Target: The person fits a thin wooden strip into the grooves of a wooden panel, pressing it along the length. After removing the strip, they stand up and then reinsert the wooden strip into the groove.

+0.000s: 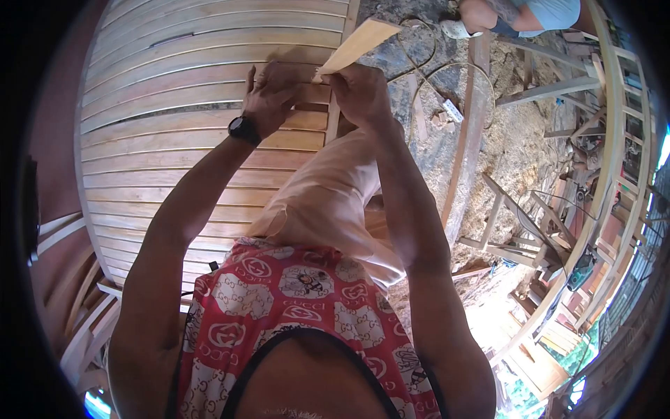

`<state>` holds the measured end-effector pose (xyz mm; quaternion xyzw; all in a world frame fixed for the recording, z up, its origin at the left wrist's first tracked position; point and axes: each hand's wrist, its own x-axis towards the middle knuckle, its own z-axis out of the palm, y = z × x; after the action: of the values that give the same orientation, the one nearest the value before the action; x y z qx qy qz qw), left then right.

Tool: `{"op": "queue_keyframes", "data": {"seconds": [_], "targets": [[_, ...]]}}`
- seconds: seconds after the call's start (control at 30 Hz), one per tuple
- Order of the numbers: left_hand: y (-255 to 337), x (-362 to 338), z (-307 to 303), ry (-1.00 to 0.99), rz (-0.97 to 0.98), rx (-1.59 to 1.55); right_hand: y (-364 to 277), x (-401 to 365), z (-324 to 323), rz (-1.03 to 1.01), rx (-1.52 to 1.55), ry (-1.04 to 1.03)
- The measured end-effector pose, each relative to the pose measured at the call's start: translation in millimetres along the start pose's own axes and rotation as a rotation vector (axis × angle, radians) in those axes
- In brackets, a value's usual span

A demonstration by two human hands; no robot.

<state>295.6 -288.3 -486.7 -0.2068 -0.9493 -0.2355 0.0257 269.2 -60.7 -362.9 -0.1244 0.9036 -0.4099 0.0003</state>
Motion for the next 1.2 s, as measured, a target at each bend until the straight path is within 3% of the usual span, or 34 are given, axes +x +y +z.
{"op": "queue_keyframes", "data": {"seconds": [0.07,0.13,0.17,0.23,0.3,0.5,1.1,1.2], "targets": [[-1,-2,3,0.002,0.016,0.017,-4,-2,-2,-0.035,-0.031,0.002],[-5,-2,5,0.01,0.032,0.042,-27,1,-12,0.178,0.027,0.058],[-6,-2,6,0.042,0.055,0.034,-19,4,-14,0.067,0.061,0.125],[-3,2,-5,0.078,0.085,0.029,-25,6,-22,0.043,0.112,0.12],[2,7,-21,-0.174,0.06,0.002,-35,0,-27,0.055,0.133,0.093],[12,8,-57,-0.413,0.108,0.056,-20,-31,6,-0.05,0.056,0.004],[4,4,-35,-0.253,0.141,0.054,-8,-40,17,-0.101,0.015,0.063],[4,5,-38,-0.308,0.147,0.056,-10,-40,16,-0.101,0.02,0.052]]}}
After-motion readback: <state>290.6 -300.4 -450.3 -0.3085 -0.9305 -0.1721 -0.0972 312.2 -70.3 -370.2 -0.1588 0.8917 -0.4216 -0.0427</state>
